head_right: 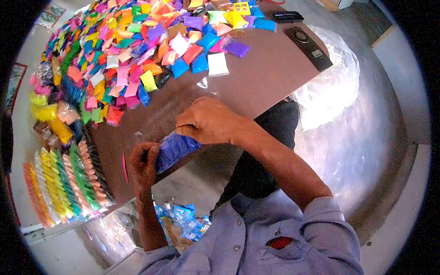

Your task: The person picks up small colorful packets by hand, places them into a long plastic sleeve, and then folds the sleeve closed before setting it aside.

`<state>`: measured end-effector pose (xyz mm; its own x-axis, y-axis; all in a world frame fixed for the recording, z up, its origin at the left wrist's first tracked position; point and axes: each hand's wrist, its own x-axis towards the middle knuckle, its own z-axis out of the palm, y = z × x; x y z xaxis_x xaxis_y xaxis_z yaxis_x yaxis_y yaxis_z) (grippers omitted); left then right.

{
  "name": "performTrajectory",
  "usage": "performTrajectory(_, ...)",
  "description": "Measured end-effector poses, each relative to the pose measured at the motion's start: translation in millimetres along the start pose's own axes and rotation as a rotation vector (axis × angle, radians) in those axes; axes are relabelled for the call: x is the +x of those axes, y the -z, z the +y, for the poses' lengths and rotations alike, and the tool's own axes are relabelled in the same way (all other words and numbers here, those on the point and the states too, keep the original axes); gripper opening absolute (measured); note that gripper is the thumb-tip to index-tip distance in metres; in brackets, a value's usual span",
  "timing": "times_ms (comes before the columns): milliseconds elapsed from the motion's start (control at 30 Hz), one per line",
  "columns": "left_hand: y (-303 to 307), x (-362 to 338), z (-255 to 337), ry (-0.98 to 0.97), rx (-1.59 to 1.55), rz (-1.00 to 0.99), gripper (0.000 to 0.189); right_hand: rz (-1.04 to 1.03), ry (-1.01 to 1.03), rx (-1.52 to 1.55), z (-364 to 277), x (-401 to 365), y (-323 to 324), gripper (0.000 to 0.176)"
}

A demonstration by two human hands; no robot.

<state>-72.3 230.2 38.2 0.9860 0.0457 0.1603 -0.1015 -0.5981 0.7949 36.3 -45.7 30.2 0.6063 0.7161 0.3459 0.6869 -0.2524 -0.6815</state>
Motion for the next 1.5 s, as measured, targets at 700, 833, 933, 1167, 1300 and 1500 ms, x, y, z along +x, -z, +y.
performTrajectory(700,0.7,0.2,-1.7,-0.003,0.07,-0.01,0.014,0.306,-0.086,-0.01,7.0,-33.9,1.2,0.016)
performTrajectory(833,4.2,-0.8,-4.6,0.038,0.108,-0.031,0.014,0.28,-0.064,0.015,13.4,-30.0,4.7,0.015)
performTrajectory(933,4.2,1.8,-2.4,0.059,0.144,-0.066,0.016,0.361,-0.048,0.062,15.8,-33.0,4.0,0.015)
performTrajectory(1167,4.9,-0.9,9.2,0.118,0.121,-0.051,0.016,0.337,-0.136,0.082,16.8,-40.3,8.2,0.017)
performTrajectory(1300,7.0,-2.2,-2.2,0.2,0.057,-0.047,0.016,0.425,-0.037,-0.17,-4.2,-32.2,4.9,0.022)
performTrajectory(1500,5.1,-6.1,-2.6,0.224,0.013,-0.043,0.016,0.344,0.139,-0.216,-37.9,-3.0,-40.7,0.031)
